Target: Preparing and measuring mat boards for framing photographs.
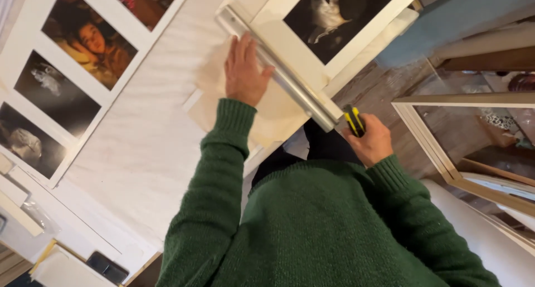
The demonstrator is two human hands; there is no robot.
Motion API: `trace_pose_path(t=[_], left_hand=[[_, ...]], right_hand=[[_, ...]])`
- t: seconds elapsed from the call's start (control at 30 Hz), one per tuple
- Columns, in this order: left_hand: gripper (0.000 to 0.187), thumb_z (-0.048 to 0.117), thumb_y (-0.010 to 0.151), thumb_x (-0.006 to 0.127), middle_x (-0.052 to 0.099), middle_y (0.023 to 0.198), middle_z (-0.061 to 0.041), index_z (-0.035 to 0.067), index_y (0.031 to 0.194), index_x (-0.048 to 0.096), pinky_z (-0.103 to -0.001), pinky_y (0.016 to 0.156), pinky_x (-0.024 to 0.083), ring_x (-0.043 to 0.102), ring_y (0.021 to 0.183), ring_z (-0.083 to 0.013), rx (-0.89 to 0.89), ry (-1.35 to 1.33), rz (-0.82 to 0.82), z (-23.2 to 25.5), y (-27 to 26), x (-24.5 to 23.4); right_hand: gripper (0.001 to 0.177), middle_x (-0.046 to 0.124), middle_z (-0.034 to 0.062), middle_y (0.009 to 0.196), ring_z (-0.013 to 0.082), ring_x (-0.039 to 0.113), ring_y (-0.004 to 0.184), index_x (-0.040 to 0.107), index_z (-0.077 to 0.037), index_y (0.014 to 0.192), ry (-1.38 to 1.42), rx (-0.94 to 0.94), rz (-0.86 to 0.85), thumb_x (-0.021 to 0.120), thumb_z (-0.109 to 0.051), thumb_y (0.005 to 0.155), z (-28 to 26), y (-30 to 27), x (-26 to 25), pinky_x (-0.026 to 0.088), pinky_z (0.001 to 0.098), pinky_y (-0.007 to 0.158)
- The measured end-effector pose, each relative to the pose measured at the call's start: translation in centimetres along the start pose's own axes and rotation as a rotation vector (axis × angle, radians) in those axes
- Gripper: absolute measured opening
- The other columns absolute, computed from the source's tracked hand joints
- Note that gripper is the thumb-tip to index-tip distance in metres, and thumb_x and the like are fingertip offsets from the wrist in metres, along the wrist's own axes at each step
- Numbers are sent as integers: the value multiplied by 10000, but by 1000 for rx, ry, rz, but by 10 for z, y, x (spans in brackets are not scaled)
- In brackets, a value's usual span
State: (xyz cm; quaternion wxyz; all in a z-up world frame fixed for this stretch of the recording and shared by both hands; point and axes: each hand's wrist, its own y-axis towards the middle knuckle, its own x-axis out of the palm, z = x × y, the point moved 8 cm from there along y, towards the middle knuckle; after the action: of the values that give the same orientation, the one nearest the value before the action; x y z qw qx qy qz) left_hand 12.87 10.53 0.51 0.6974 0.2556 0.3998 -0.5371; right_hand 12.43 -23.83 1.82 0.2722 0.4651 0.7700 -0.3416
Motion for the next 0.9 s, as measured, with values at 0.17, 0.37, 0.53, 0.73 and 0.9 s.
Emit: trace_pose_path(t=[0.17,0.37,0.53,0.73,0.9], left_hand=[[731,260,872,849,305,1656,-124,21,1459,484,-543,1197,305,263,1534,-369,8,69,50,2,28,2],[833,234,855,894,267,1706,-76,68,1537,447,-517,1246,289,272,1582,-306,-48,10,51,-4,25,2],[883,220,848,892,251,1714,-77,40,1556,396,-533,1257,253,235,1593,-325,-74,-40,34,-12,20,6],[852,383,880,846,296,1691,-79,27,1527,422,-523,1246,271,266,1578,-324,-39,56,121,-16,19,11],[846,457,934,792,314,1703,-78,35,1561,415,-517,1273,283,279,1596,-321,-18,74,115,-12,17,9]], right_hand=[[402,700,215,959,395,696,890,679,-23,1085,44,39,-230,814,-281,809,12,27,11,555,454,781],[406,717,231,914,414,708,850,671,-48,1108,153,110,-391,798,-304,819,14,33,28,563,474,721],[365,708,235,880,422,698,799,672,-25,1051,165,157,-353,799,-292,837,11,31,36,559,472,681],[376,721,215,857,340,732,762,708,-36,1078,197,269,-219,825,-290,826,21,22,40,570,420,684],[307,763,139,907,195,748,809,755,-60,1092,322,340,-134,828,-225,843,18,9,41,580,341,750]])
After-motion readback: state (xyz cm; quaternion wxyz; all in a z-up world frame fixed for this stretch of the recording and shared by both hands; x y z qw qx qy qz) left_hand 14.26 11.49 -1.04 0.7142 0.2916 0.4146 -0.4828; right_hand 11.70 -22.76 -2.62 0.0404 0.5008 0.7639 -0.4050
